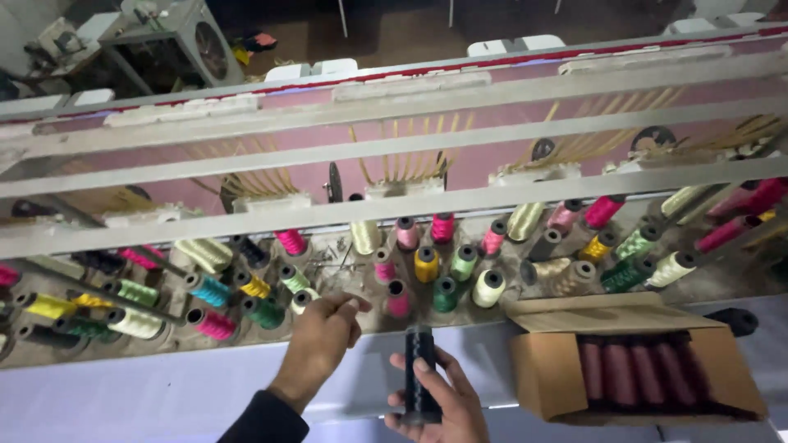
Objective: Replacing thread spools on an industrial embroidery machine by taking new spools from a box and placing them on spindles.
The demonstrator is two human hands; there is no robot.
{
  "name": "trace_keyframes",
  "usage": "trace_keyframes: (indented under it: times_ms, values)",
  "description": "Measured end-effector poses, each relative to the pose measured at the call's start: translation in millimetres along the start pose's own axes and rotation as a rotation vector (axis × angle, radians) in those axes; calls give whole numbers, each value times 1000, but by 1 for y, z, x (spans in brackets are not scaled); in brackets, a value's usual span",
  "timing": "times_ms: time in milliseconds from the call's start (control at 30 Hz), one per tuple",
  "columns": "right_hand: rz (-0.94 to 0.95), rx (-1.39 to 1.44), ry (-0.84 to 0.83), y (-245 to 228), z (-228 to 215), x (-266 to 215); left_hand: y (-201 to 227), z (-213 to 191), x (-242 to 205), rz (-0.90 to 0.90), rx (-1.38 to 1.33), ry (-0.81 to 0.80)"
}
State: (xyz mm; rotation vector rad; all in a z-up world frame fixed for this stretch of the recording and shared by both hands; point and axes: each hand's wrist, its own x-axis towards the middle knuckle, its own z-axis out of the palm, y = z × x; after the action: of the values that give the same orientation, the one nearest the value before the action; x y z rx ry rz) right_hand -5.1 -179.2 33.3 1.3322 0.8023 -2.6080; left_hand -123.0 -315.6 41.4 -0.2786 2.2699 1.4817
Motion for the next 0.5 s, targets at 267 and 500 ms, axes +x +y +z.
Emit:
trace_keyframes:
  times_ms: [267,500]
  values:
    - [6,-40,-17,23,4,19,-23,-9,-47,-7,-46,-17]
    - [105,17,-103,32,-8,39,-61,-15,-67,-147,-212,-1]
